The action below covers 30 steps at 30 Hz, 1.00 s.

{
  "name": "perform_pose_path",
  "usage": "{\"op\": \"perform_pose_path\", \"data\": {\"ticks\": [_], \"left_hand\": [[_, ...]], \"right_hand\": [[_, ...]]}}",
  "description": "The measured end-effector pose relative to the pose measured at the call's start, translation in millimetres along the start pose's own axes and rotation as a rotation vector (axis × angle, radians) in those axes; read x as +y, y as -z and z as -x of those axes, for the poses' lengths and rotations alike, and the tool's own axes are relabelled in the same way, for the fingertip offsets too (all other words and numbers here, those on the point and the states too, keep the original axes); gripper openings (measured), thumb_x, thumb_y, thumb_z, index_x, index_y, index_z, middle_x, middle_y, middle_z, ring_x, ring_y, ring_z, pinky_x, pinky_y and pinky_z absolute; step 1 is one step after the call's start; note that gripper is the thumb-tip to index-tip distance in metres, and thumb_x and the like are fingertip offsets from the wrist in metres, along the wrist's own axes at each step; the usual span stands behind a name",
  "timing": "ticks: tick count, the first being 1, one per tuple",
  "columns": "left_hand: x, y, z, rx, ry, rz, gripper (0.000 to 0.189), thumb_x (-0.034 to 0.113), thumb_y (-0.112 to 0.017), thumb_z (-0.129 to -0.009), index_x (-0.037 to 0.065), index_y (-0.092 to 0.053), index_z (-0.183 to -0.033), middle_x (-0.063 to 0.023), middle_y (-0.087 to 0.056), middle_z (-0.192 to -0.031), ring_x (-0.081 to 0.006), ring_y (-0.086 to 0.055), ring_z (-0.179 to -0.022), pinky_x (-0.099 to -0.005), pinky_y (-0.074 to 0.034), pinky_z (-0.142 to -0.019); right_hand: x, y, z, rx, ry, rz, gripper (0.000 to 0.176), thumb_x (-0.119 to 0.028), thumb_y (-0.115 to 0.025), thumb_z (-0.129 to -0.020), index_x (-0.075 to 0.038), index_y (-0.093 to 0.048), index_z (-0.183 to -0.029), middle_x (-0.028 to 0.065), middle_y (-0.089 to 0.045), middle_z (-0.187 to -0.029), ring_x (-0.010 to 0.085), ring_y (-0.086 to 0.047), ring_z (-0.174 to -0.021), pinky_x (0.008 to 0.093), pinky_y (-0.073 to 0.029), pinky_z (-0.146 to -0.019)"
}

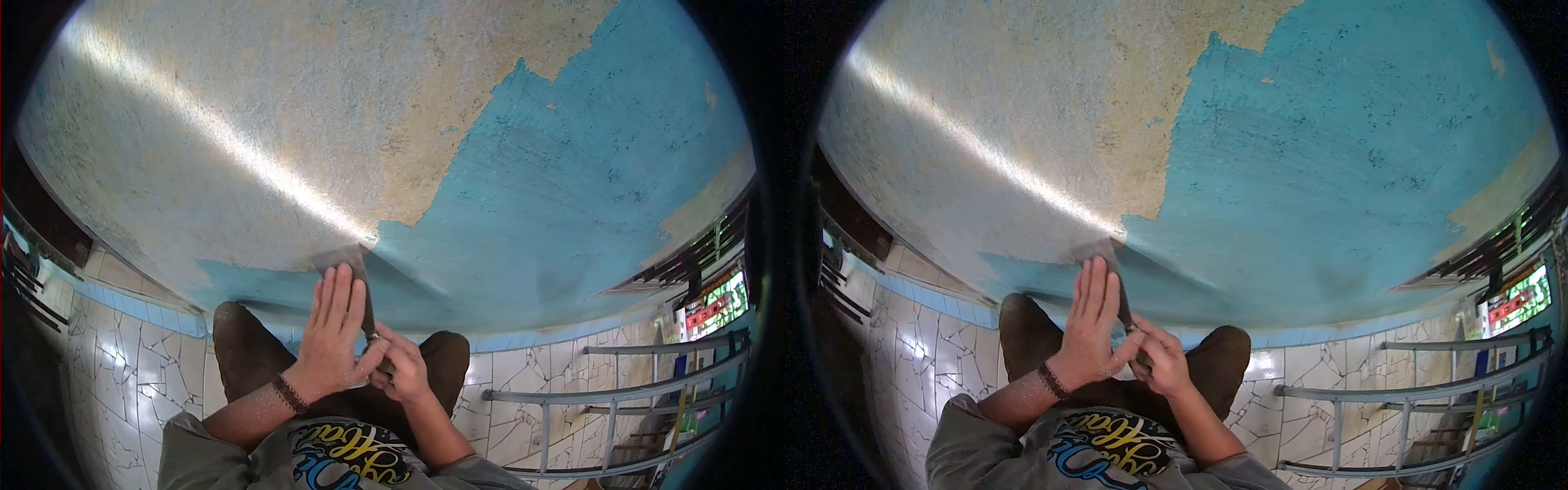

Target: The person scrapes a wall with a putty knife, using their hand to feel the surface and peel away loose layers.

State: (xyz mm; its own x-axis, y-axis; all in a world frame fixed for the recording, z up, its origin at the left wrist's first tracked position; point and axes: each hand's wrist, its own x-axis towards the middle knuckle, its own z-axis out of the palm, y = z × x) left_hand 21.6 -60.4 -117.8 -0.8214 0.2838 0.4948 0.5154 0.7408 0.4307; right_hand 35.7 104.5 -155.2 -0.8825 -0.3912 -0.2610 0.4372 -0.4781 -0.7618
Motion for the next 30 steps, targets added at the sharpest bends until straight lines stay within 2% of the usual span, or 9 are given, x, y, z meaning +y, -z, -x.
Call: {"op": "perform_pose_path", "data": {"ticks": [4,7,10,13,16,19,24,28,30], "left_hand": [[-1.0,-7.1,-5.5,0.065,-0.030,0.023,0.082,0.042,-0.058,-0.090,-0.012,-0.029,-0.145,-0.0354,-0.020,-0.153,-0.0516,-0.019,-0.143,-0.0586,-0.018,-0.115],[-1.7,0.5,-12.6,0.039,-0.073,0.006,0.082,0.043,-0.053,-0.094,-0.016,-0.025,-0.144,-0.0393,-0.016,-0.152,-0.0551,-0.015,-0.142,-0.0600,-0.014,-0.115],[-4.5,0.7,-6.2,-0.056,-0.073,0.009,0.082,0.044,-0.053,-0.094,-0.015,-0.027,-0.144,-0.0393,-0.018,-0.152,-0.0544,-0.016,-0.143,-0.0599,-0.015,-0.115],[-3.8,3.5,-15.5,0.057,-0.092,-0.037,0.081,0.043,-0.054,-0.093,-0.014,-0.028,-0.145,-0.0391,-0.020,-0.151,-0.0533,-0.018,-0.143,-0.0594,-0.016,-0.115],[1.7,8.6,-17.4,0.036,-0.071,-0.049,0.081,0.043,-0.055,-0.093,-0.013,-0.028,-0.145,-0.0386,-0.020,-0.151,-0.0527,-0.018,-0.143,-0.0589,-0.016,-0.115],[6.2,0.9,-7.9,-0.060,-0.052,0.017,0.082,0.042,-0.056,-0.092,-0.013,-0.027,-0.145,-0.0381,-0.019,-0.152,-0.0531,-0.018,-0.143,-0.0587,-0.015,-0.115],[11.0,-10.5,-10.4,0.011,-0.045,0.066,0.084,0.042,-0.057,-0.093,-0.013,-0.024,-0.147,-0.0380,-0.016,-0.153,-0.0532,-0.017,-0.143,-0.0586,-0.015,-0.116],[10.0,-15.3,-10.7,0.008,-0.046,0.074,0.086,0.045,-0.056,-0.093,-0.013,-0.022,-0.147,-0.0389,-0.014,-0.153,-0.0542,-0.016,-0.143,-0.0592,-0.016,-0.115],[12.6,-18.6,-16.3,0.105,-0.018,0.100,0.083,0.045,-0.056,-0.093,-0.012,-0.026,-0.146,-0.0377,-0.017,-0.153,-0.0520,-0.019,-0.143,-0.0590,-0.018,-0.115]], "right_hand": [[8.2,4.4,-1.8,0.015,0.090,-0.033,0.046,-0.014,-0.038,-0.098,-0.003,-0.044,-0.142,0.0087,-0.061,-0.074,0.0102,-0.040,-0.044,0.0231,-0.031,-0.040],[10.6,3.9,-9.6,-0.080,0.117,-0.122,0.047,-0.016,-0.038,-0.099,-0.002,-0.042,-0.143,0.0088,-0.059,-0.072,0.0103,-0.039,-0.044,0.0235,-0.031,-0.040],[4.1,-3.0,-0.9,0.032,0.014,-0.089,0.048,-0.018,-0.038,-0.099,-0.002,-0.039,-0.144,0.0088,-0.058,-0.072,0.0106,-0.039,-0.044,0.0236,-0.030,-0.040],[1.7,-1.3,-7.0,-0.034,0.044,-0.165,0.050,-0.019,-0.039,-0.099,-0.002,-0.038,-0.145,0.0087,-0.058,-0.074,0.0109,-0.039,-0.044,0.0236,-0.030,-0.039],[-2.8,-2.6,-7.5,-0.119,0.009,-0.213,0.049,-0.018,-0.039,-0.099,-0.004,-0.038,-0.146,0.0084,-0.058,-0.075,0.0109,-0.039,-0.043,0.0240,-0.030,-0.039],[-11.6,-0.7,8.6,0.006,-0.009,-0.113,0.048,-0.016,-0.039,-0.098,-0.003,-0.041,-0.144,0.0068,-0.058,-0.074,0.0103,-0.037,-0.042,0.0238,-0.030,-0.038],[-12.5,10.0,13.2,0.031,0.059,-0.015,0.043,-0.013,-0.040,-0.100,-0.002,-0.046,-0.141,0.0058,-0.060,-0.079,0.0081,-0.040,-0.044,0.0214,-0.030,-0.039],[-44.1,14.4,17.4,0.043,0.089,0.096,0.037,-0.009,-0.052,-0.099,-0.001,-0.054,-0.135,0.0033,-0.061,-0.085,0.0056,-0.044,-0.052,0.0191,-0.031,-0.043],[-53.4,14.1,14.9,0.012,0.090,0.104,0.036,-0.007,-0.053,-0.099,-0.001,-0.056,-0.134,0.0046,-0.062,-0.088,0.0058,-0.045,-0.054,0.0188,-0.032,-0.043]]}}
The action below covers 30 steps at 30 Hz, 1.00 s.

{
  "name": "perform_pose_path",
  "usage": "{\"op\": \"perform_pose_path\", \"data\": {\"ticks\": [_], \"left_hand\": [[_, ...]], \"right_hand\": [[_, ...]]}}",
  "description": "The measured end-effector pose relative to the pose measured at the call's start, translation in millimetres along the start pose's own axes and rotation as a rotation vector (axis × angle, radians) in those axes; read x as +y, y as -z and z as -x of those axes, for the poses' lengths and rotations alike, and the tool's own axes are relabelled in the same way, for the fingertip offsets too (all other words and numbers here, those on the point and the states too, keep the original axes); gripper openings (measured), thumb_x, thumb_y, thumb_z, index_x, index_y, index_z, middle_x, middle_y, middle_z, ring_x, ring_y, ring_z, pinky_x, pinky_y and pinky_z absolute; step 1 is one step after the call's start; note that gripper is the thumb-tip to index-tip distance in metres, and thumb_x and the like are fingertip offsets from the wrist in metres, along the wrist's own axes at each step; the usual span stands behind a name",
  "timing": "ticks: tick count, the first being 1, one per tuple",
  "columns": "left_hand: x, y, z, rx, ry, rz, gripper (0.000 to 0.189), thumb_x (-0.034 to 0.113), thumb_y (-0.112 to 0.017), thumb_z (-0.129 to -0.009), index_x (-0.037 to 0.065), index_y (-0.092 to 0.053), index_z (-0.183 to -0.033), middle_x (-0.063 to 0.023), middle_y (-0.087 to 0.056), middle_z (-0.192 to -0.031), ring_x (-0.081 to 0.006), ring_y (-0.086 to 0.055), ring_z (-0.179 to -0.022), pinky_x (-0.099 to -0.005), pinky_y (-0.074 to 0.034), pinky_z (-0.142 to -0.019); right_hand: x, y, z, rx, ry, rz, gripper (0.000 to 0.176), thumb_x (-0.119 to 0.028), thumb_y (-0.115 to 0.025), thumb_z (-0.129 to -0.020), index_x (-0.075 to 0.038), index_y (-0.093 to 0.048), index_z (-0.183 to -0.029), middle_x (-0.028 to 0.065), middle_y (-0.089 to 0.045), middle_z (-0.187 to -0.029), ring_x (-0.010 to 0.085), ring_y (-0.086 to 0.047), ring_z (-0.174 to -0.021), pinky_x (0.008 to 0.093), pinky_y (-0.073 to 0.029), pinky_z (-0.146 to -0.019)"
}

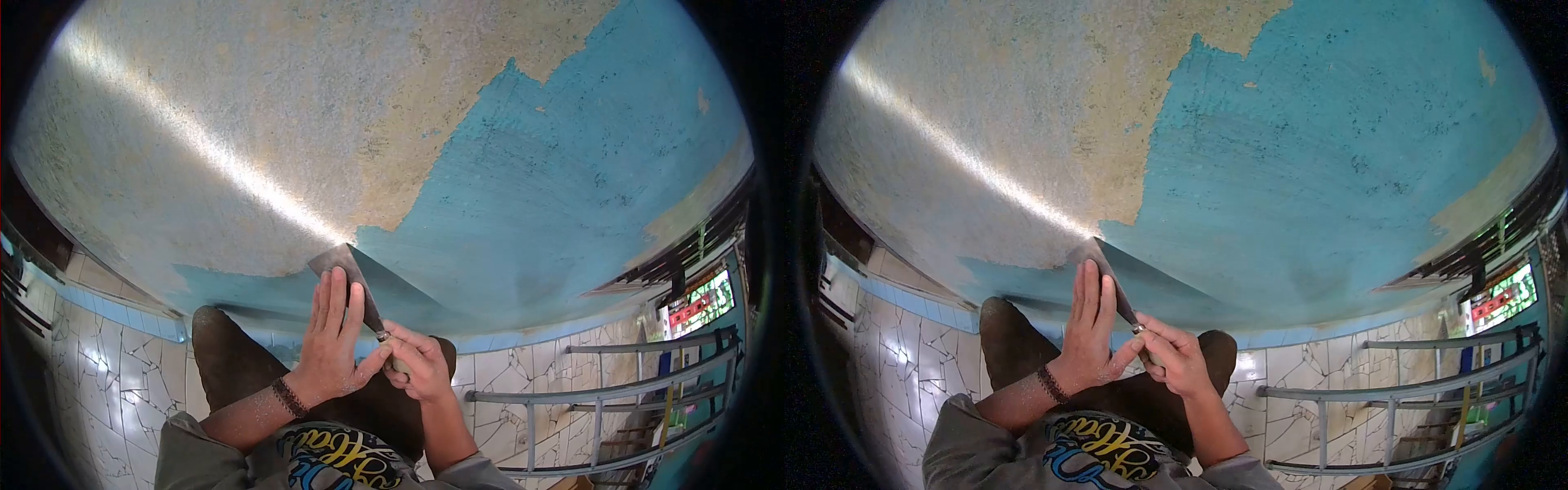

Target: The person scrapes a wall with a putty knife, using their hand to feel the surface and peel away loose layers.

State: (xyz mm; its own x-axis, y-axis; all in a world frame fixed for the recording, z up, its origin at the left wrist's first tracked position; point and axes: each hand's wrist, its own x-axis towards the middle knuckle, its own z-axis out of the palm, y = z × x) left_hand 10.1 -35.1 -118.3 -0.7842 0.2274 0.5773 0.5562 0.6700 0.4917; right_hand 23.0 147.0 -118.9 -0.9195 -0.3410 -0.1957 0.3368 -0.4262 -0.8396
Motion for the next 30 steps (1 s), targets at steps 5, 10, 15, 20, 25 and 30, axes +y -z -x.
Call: {"op": "perform_pose_path", "data": {"ticks": [5,10,15,20,25,30], "left_hand": [[3.9,-1.1,-6.2,-0.003,-0.024,0.100,0.082,0.044,-0.056,-0.093,-0.012,-0.026,-0.145,-0.0387,-0.017,-0.152,-0.0545,-0.019,-0.141,-0.0599,-0.019,-0.114],[3.3,-12.3,-6.5,0.090,-0.062,0.192,0.084,0.041,-0.060,-0.091,-0.012,-0.023,-0.145,-0.0400,-0.016,-0.151,-0.0575,-0.019,-0.140,-0.0609,-0.018,-0.114],[7.8,-8.3,-20.0,0.160,-0.068,0.229,0.083,0.036,-0.065,-0.089,-0.011,-0.023,-0.144,-0.0419,-0.015,-0.150,-0.0595,-0.018,-0.139,-0.0608,-0.018,-0.114],[7.3,-3.6,-16.8,0.084,-0.075,0.276,0.084,0.033,-0.067,-0.088,-0.012,-0.022,-0.143,-0.0425,-0.014,-0.150,-0.0603,-0.018,-0.138,-0.0610,-0.017,-0.114],[13.8,-7.4,-19.5,0.126,-0.045,0.269,0.085,0.033,-0.067,-0.088,-0.012,-0.022,-0.144,-0.0424,-0.013,-0.150,-0.0606,-0.017,-0.138,-0.0605,-0.018,-0.114],[13.4,-1.7,-19.7,0.053,-0.077,0.305,0.085,0.032,-0.068,-0.087,-0.012,-0.022,-0.144,-0.0416,-0.014,-0.151,-0.0591,-0.017,-0.139,-0.0610,-0.018,-0.114]], "right_hand": [[-19.2,-7.0,14.5,0.066,-0.012,0.055,0.036,-0.006,-0.052,-0.099,-0.001,-0.056,-0.134,0.0051,-0.062,-0.088,0.0066,-0.044,-0.054,0.0187,-0.032,-0.044],[-22.1,-4.4,19.3,0.083,-0.001,0.104,0.035,-0.007,-0.053,-0.099,-0.001,-0.057,-0.134,0.0040,-0.060,-0.083,0.0067,-0.045,-0.054,0.0186,-0.032,-0.044],[-41.0,-7.6,12.0,0.053,0.009,0.279,0.035,-0.006,-0.053,-0.099,0.000,-0.057,-0.132,0.0027,-0.058,-0.076,0.0060,-0.043,-0.053,0.0184,-0.031,-0.044],[-43.8,-2.1,18.6,0.075,-0.014,0.206,0.033,-0.006,-0.053,-0.099,0.000,-0.059,-0.131,0.0021,-0.058,-0.076,0.0049,-0.042,-0.053,0.0186,-0.029,-0.044],[-48.9,-11.8,14.7,0.129,-0.042,0.217,0.034,-0.006,-0.053,-0.099,0.000,-0.058,-0.132,0.0025,-0.058,-0.078,0.0044,-0.042,-0.054,0.0186,-0.029,-0.044],[-61.8,-12.4,27.4,0.130,-0.109,0.206,0.035,-0.008,-0.052,-0.100,-0.002,-0.056,-0.134,0.0023,-0.057,-0.078,0.0046,-0.042,-0.054,0.0189,-0.029,-0.044]]}}
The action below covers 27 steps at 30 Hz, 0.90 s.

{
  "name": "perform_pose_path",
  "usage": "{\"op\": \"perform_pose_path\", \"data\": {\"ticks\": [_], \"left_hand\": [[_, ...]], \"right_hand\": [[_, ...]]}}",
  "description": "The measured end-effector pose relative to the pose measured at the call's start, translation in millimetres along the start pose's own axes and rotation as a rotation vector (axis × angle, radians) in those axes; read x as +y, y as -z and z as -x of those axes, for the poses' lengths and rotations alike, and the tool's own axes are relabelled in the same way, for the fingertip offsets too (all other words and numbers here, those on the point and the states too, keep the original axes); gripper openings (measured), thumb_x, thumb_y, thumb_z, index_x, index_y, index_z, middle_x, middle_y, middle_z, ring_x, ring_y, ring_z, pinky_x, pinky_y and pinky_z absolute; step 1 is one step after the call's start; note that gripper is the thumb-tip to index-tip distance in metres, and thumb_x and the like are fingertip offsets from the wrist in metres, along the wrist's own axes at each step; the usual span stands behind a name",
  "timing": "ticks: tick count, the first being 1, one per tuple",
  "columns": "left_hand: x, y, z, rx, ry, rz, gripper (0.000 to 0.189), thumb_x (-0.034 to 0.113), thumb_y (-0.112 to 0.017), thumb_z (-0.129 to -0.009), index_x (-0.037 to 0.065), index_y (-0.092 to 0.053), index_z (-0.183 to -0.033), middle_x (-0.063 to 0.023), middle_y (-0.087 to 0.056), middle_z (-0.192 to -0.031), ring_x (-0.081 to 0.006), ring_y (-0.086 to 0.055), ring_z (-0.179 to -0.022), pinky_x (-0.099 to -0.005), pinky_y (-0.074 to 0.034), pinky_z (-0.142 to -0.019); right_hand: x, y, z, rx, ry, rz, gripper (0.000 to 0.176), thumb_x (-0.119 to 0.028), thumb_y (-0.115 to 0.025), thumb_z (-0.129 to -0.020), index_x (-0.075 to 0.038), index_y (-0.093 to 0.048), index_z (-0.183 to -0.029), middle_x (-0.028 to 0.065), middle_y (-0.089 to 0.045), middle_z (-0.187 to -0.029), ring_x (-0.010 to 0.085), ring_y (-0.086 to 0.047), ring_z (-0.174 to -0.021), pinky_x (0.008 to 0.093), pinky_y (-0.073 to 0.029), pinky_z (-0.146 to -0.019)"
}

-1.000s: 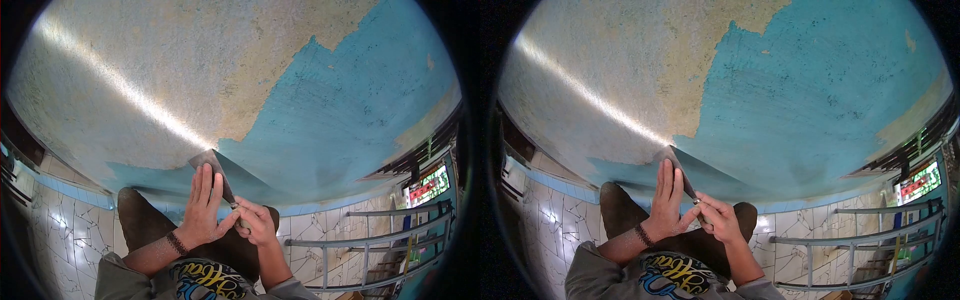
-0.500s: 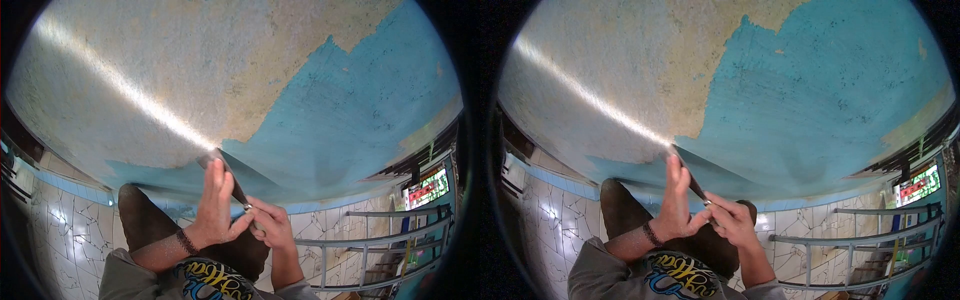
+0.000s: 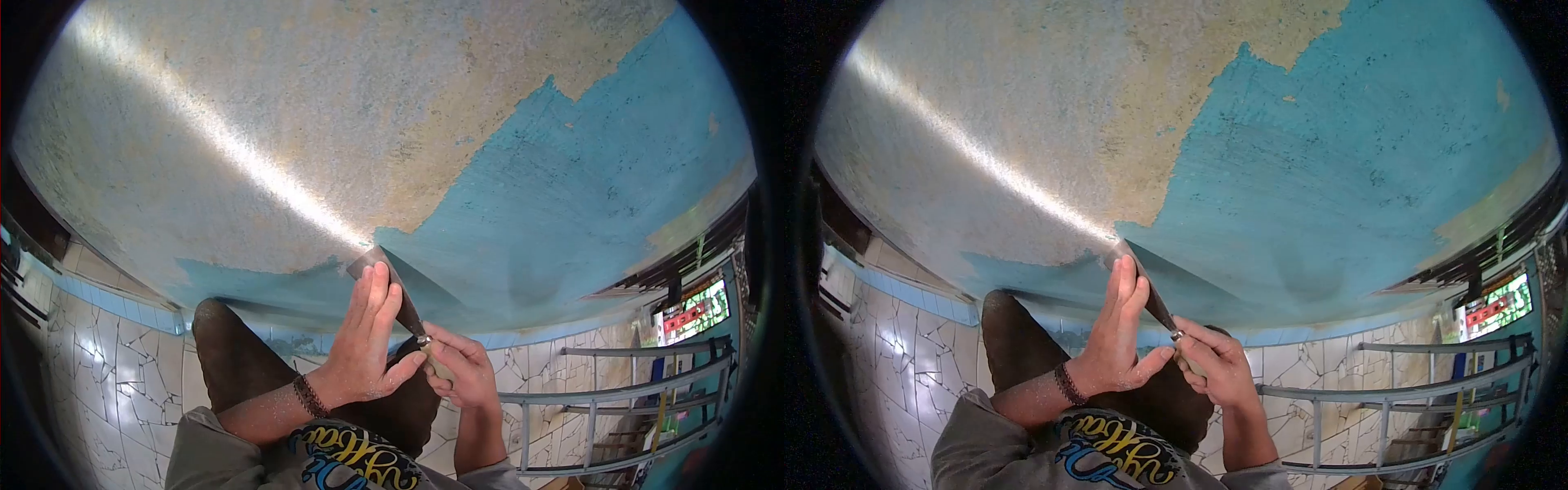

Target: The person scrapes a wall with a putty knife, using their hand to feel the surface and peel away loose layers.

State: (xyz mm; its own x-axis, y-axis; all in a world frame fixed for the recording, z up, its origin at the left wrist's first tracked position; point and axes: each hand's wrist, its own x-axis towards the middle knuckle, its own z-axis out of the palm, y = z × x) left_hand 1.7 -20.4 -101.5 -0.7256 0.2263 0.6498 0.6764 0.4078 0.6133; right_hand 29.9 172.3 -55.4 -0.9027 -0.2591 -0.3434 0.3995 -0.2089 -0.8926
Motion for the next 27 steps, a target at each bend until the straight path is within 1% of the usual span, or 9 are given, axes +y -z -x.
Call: {"op": "perform_pose_path", "data": {"ticks": [2,4,9,10,13,16,21,24,27], "left_hand": [[0.6,-3.9,-0.6,0.075,-0.011,0.010,0.085,0.032,-0.068,-0.087,-0.012,-0.022,-0.144,-0.0407,-0.014,-0.151,-0.0580,-0.016,-0.140,-0.0608,-0.017,-0.114],[1.4,-7.8,-0.1,0.092,-0.013,0.039,0.085,0.031,-0.068,-0.087,-0.011,-0.021,-0.144,-0.0403,-0.014,-0.151,-0.0564,-0.015,-0.141,-0.0598,-0.017,-0.115],[0.1,-7.1,6.7,0.008,0.019,0.088,0.087,0.038,-0.060,-0.094,-0.012,-0.014,-0.147,-0.0412,-0.008,-0.152,-0.0548,-0.007,-0.144,-0.0558,-0.011,-0.117],[3.3,-9.1,6.3,0.036,0.027,0.089,0.086,0.036,-0.060,-0.093,-0.012,-0.015,-0.147,-0.0404,-0.010,-0.152,-0.0545,-0.009,-0.144,-0.0560,-0.012,-0.117],[12.6,-10.6,4.7,0.068,0.053,0.086,0.084,0.035,-0.060,-0.093,-0.013,-0.017,-0.147,-0.0389,-0.013,-0.152,-0.0539,-0.013,-0.143,-0.0565,-0.014,-0.117],[14.2,-9.7,3.9,0.055,0.064,0.062,0.084,0.036,-0.059,-0.094,-0.013,-0.017,-0.147,-0.0388,-0.012,-0.153,-0.0539,-0.013,-0.143,-0.0569,-0.015,-0.116],[15.2,-12.8,5.5,0.070,0.068,0.074,0.083,0.036,-0.059,-0.094,-0.013,-0.018,-0.148,-0.0384,-0.011,-0.153,-0.0543,-0.013,-0.143,-0.0574,-0.016,-0.116],[10.0,-6.9,6.1,0.001,0.063,0.029,0.084,0.038,-0.053,-0.097,-0.014,-0.011,-0.149,-0.0395,-0.003,-0.154,-0.0540,-0.005,-0.145,-0.0551,-0.013,-0.116],[8.5,-10.1,7.0,0.004,0.070,0.021,0.084,0.038,-0.053,-0.097,-0.014,-0.012,-0.148,-0.0398,-0.003,-0.154,-0.0539,-0.005,-0.145,-0.0551,-0.013,-0.116]], "right_hand": [[2.8,-7.0,0.5,0.022,0.023,0.016,0.036,-0.010,-0.053,-0.100,-0.002,-0.056,-0.134,0.0028,-0.057,-0.078,0.0045,-0.043,-0.053,0.0191,-0.029,-0.043],[1.8,-6.6,1.1,0.051,0.026,0.056,0.036,-0.011,-0.054,-0.099,-0.003,-0.056,-0.134,0.0030,-0.057,-0.077,0.0044,-0.042,-0.052,0.0192,-0.029,-0.043],[-7.5,-9.7,6.3,0.106,-0.028,0.113,0.036,-0.012,-0.054,-0.099,-0.003,-0.057,-0.134,0.0028,-0.056,-0.075,0.0043,-0.041,-0.051,0.0188,-0.028,-0.043],[-8.1,-11.1,7.6,0.116,-0.032,0.111,0.036,-0.012,-0.054,-0.099,-0.003,-0.057,-0.134,0.0029,-0.056,-0.075,0.0042,-0.041,-0.051,0.0187,-0.028,-0.043],[4.0,-9.4,6.4,0.079,0.054,0.132,0.038,-0.011,-0.054,-0.098,-0.001,-0.055,-0.134,0.0066,-0.058,-0.079,0.0081,-0.044,-0.050,0.0203,-0.028,-0.040],[-11.7,-7.6,5.7,0.060,-0.040,0.103,0.035,-0.010,-0.054,-0.099,-0.004,-0.058,-0.134,0.0027,-0.056,-0.077,0.0040,-0.039,-0.052,0.0180,-0.027,-0.043],[-1.8,-1.0,2.7,0.037,0.018,0.105,0.035,-0.011,-0.054,-0.099,-0.003,-0.058,-0.133,0.0028,-0.055,-0.077,0.0045,-0.040,-0.053,0.0183,-0.027,-0.043],[-2.4,1.7,-1.0,0.030,0.017,0.116,0.035,-0.010,-0.054,-0.099,-0.002,-0.058,-0.133,0.0033,-0.056,-0.078,0.0048,-0.040,-0.053,0.0185,-0.027,-0.043],[-2.6,4.2,-0.2,0.028,0.035,0.135,0.035,-0.010,-0.054,-0.099,-0.002,-0.058,-0.132,0.0037,-0.056,-0.078,0.0049,-0.040,-0.053,0.0187,-0.027,-0.043]]}}
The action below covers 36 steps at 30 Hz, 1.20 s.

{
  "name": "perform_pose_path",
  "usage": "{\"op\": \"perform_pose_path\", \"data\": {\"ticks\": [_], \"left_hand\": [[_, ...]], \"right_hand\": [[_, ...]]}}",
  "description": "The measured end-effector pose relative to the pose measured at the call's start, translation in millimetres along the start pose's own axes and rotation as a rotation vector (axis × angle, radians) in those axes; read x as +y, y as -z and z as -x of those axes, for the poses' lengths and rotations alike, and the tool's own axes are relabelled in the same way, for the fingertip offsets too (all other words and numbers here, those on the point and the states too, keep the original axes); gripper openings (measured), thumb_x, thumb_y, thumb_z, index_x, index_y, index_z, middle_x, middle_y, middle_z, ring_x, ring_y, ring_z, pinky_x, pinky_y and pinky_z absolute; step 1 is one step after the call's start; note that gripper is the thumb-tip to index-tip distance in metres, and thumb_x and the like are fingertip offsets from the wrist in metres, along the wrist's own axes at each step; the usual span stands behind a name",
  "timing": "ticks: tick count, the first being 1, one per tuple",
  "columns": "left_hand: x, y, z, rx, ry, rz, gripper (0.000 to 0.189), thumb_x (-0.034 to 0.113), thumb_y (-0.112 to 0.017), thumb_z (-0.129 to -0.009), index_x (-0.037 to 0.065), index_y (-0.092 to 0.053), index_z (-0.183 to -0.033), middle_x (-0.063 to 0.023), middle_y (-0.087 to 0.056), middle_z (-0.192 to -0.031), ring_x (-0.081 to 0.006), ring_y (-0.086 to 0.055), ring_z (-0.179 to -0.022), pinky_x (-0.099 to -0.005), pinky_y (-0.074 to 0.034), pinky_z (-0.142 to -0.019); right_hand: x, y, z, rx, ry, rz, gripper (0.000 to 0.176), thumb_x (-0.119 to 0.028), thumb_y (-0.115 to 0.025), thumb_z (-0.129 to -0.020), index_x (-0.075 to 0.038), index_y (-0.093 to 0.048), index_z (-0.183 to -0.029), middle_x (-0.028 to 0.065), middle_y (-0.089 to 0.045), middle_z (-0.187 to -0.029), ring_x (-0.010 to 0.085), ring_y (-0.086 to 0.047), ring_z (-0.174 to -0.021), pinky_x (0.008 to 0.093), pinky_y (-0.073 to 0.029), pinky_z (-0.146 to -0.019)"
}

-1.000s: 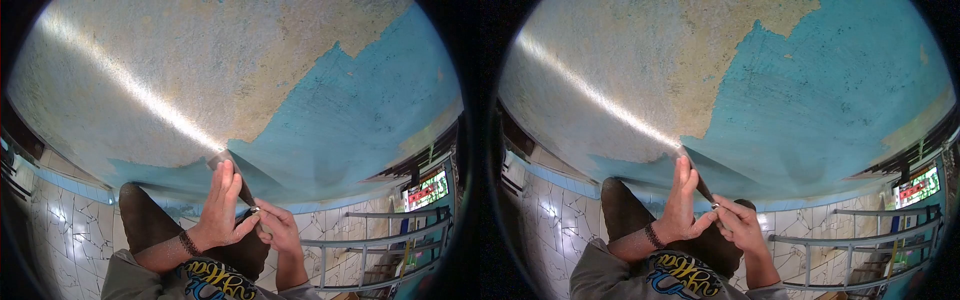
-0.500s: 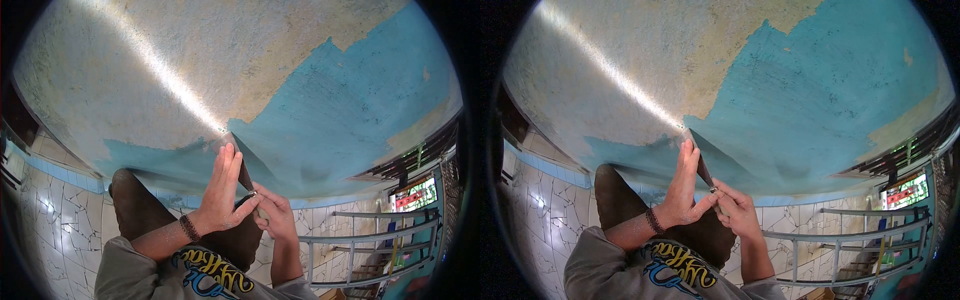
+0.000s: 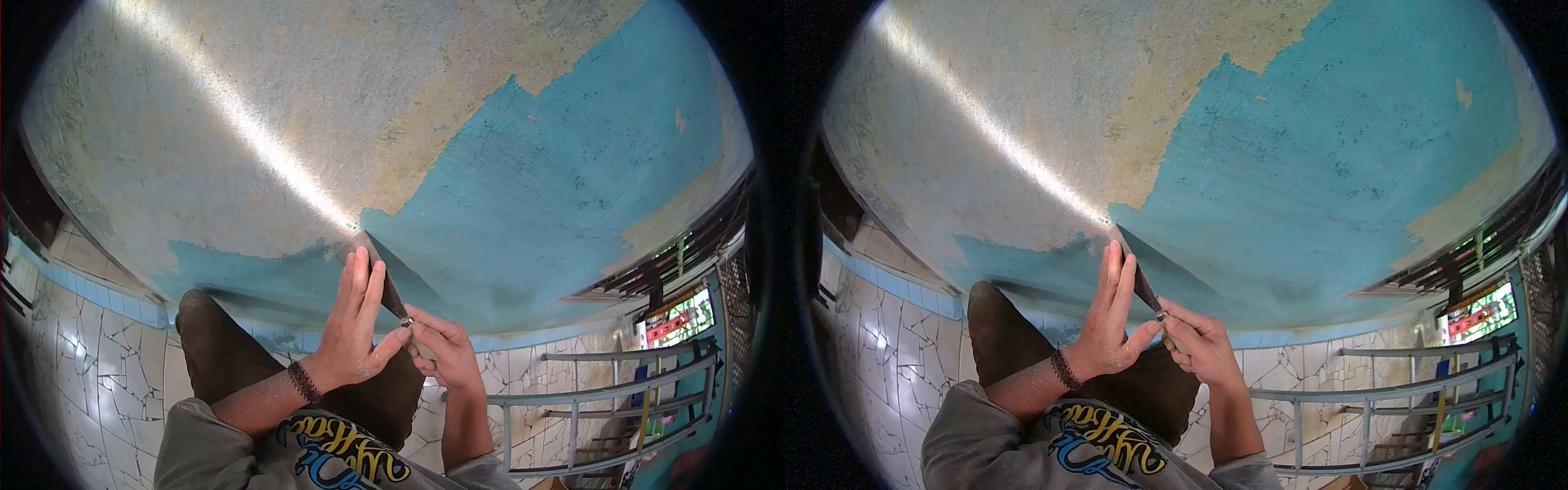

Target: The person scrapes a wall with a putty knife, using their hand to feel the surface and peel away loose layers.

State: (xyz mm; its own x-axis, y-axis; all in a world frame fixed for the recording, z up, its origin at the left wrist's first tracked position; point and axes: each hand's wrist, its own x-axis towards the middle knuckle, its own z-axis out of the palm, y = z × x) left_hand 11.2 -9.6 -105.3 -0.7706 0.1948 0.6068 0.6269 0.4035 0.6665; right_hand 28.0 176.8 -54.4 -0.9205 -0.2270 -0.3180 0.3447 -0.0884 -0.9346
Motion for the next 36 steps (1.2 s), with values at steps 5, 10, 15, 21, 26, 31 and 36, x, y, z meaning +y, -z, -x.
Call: {"op": "perform_pose_path", "data": {"ticks": [5,10,15,21,26,31,36], "left_hand": [[-1.6,1.0,-3.0,0.101,0.008,-0.034,0.086,0.039,-0.055,-0.096,-0.015,-0.013,-0.148,-0.0398,-0.003,-0.154,-0.0541,-0.005,-0.145,-0.0552,-0.013,-0.116],[-2.7,14.5,-3.5,0.010,-0.011,-0.033,0.088,0.039,-0.059,-0.093,-0.014,-0.015,-0.148,-0.0396,-0.005,-0.154,-0.0546,-0.008,-0.144,-0.0552,-0.015,-0.116],[1.7,3.2,-5.3,0.129,-0.004,-0.055,0.087,0.036,-0.063,-0.091,-0.010,-0.019,-0.149,-0.0377,-0.010,-0.154,-0.0561,-0.013,-0.142,-0.0558,-0.019,-0.116],[-1.5,7.2,-5.1,0.048,-0.013,-0.017,0.087,0.036,-0.063,-0.091,-0.011,-0.018,-0.148,-0.0395,-0.009,-0.153,-0.0577,-0.013,-0.141,-0.0576,-0.019,-0.115],[-0.3,7.1,-3.4,0.028,-0.004,-0.008,0.088,0.044,-0.055,-0.095,-0.016,-0.015,-0.147,-0.0417,-0.004,-0.153,-0.0569,-0.005,-0.143,-0.0562,-0.014,-0.116],[1.3,12.5,-4.8,0.085,0.001,-0.039,0.087,0.035,-0.063,-0.091,-0.011,-0.018,-0.148,-0.0393,-0.009,-0.153,-0.0581,-0.013,-0.141,-0.0560,-0.019,-0.116],[1.1,14.0,-1.7,0.025,0.018,-0.025,0.087,0.040,-0.059,-0.093,-0.012,-0.017,-0.148,-0.0391,-0.005,-0.154,-0.0563,-0.009,-0.143,-0.0561,-0.016,-0.116]], "right_hand": [[-4.0,-7.4,-9.1,-0.040,0.045,0.027,0.035,-0.011,-0.056,-0.098,-0.001,-0.059,-0.131,0.0032,-0.056,-0.077,0.0047,-0.040,-0.052,0.0191,-0.027,-0.043],[-8.1,-5.5,-2.8,-0.007,0.012,0.006,0.035,-0.012,-0.057,-0.098,-0.001,-0.059,-0.131,0.0033,-0.056,-0.077,0.0046,-0.041,-0.052,0.0190,-0.026,-0.043],[-7.8,-9.6,-5.3,0.006,-0.013,-0.007,0.035,-0.013,-0.057,-0.098,-0.001,-0.059,-0.131,0.0041,-0.057,-0.076,0.0050,-0.041,-0.052,0.0188,-0.027,-0.043],[-5.3,-8.5,-2.6,0.027,-0.054,-0.067,0.035,-0.012,-0.056,-0.099,-0.002,-0.058,-0.132,0.0032,-0.058,-0.077,0.0052,-0.042,-0.052,0.0187,-0.027,-0.042],[-11.2,-9.5,-1.3,-0.003,-0.055,-0.032,0.035,-0.013,-0.056,-0.099,-0.002,-0.058,-0.133,0.0022,-0.058,-0.077,0.0048,-0.042,-0.052,0.0182,-0.028,-0.043],[-7.5,-18.3,-7.3,-0.010,-0.033,-0.018,0.036,-0.013,-0.056,-0.099,-0.002,-0.058,-0.133,0.0009,-0.057,-0.077,0.0042,-0.041,-0.052,0.0180,-0.027,-0.042],[-10.0,-17.3,-4.5,0.015,-0.092,-0.051,0.036,-0.014,-0.057,-0.099,-0.003,-0.057,-0.133,0.0025,-0.057,-0.078,0.0046,-0.041,-0.051,0.0180,-0.027,-0.042]]}}
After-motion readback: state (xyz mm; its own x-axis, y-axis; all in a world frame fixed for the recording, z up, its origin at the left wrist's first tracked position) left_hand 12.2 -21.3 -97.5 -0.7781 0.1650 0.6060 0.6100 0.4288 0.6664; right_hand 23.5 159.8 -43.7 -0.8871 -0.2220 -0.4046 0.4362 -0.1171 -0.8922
